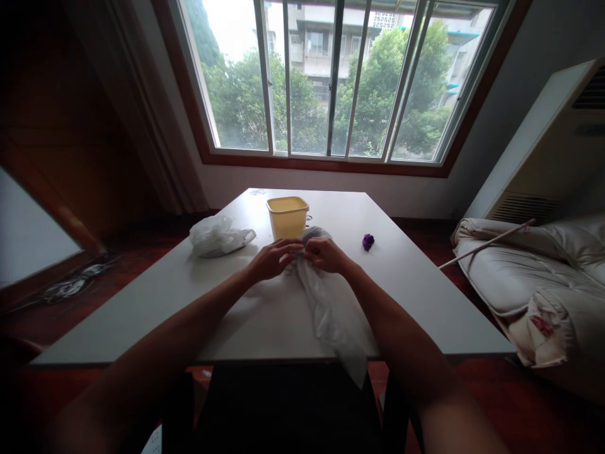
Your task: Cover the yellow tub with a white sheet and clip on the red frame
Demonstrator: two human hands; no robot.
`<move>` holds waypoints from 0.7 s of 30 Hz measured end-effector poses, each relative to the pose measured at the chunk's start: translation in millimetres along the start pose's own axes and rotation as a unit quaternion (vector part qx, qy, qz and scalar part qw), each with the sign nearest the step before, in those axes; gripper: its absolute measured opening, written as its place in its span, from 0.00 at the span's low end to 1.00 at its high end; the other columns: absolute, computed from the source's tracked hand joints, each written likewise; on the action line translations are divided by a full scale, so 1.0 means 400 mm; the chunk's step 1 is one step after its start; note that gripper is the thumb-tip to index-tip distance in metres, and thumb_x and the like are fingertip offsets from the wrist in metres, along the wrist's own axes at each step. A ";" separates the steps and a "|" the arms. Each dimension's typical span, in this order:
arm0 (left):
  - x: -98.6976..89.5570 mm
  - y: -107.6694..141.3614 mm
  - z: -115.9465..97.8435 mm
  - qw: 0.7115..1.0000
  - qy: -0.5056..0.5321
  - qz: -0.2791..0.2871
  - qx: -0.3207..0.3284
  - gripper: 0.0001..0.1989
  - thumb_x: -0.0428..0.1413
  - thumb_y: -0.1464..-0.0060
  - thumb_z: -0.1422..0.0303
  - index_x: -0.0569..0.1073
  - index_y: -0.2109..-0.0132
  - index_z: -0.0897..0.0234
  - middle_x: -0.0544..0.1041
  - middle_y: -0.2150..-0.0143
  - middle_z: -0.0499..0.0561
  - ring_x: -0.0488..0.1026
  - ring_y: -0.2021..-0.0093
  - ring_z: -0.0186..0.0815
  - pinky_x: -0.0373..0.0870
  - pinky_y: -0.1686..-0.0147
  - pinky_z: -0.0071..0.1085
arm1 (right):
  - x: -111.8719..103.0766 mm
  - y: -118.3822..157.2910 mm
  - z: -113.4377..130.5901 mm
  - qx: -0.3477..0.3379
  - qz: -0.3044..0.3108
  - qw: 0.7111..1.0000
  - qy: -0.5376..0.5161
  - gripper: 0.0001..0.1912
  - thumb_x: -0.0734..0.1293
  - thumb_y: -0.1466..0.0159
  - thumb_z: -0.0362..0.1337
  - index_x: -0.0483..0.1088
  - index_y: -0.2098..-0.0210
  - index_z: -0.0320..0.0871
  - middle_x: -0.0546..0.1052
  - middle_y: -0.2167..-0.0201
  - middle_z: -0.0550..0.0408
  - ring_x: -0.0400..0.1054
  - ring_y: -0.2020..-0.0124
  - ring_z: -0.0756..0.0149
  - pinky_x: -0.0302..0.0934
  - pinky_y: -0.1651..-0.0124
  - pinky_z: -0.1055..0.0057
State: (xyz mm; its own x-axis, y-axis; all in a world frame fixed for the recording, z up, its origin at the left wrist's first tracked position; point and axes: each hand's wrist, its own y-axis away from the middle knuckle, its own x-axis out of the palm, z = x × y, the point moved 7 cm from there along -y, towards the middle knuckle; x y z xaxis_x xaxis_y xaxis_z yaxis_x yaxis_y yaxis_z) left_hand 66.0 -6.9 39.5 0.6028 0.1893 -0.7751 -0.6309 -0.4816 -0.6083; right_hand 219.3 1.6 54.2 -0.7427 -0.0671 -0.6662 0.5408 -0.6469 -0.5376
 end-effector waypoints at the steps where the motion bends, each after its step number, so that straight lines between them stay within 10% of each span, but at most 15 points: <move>1: 0.009 0.001 0.003 1.000 0.000 0.011 -0.006 0.19 0.50 0.37 0.72 0.70 0.41 0.56 0.74 0.42 0.54 0.73 0.44 0.40 0.72 0.48 0.36 | 0.004 -0.002 0.010 -0.007 0.000 1.000 -0.012 0.07 0.69 0.38 0.38 0.71 0.71 0.43 0.73 0.73 0.55 0.63 0.74 0.68 0.59 0.71 0.70; 21: -0.024 0.014 0.094 0.983 -0.044 -0.042 -0.175 0.11 0.53 0.37 0.60 0.75 0.60 0.62 0.77 0.66 0.50 0.72 0.71 0.33 0.61 0.70 0.28 | -0.216 0.075 -0.188 0.224 -0.202 0.938 0.173 0.06 0.67 0.42 0.38 0.71 0.73 0.42 0.77 0.75 0.53 0.69 0.74 0.65 0.61 0.70 0.70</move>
State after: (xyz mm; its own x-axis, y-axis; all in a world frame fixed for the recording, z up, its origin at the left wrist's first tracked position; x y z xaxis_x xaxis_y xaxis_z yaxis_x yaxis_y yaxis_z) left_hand 38.2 20.9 37.3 0.5914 0.3062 -0.7460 -0.3644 -0.7238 -0.5860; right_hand 329.5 45.2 56.9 -0.6369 0.4524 -0.6243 -0.0344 -0.8256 -0.5632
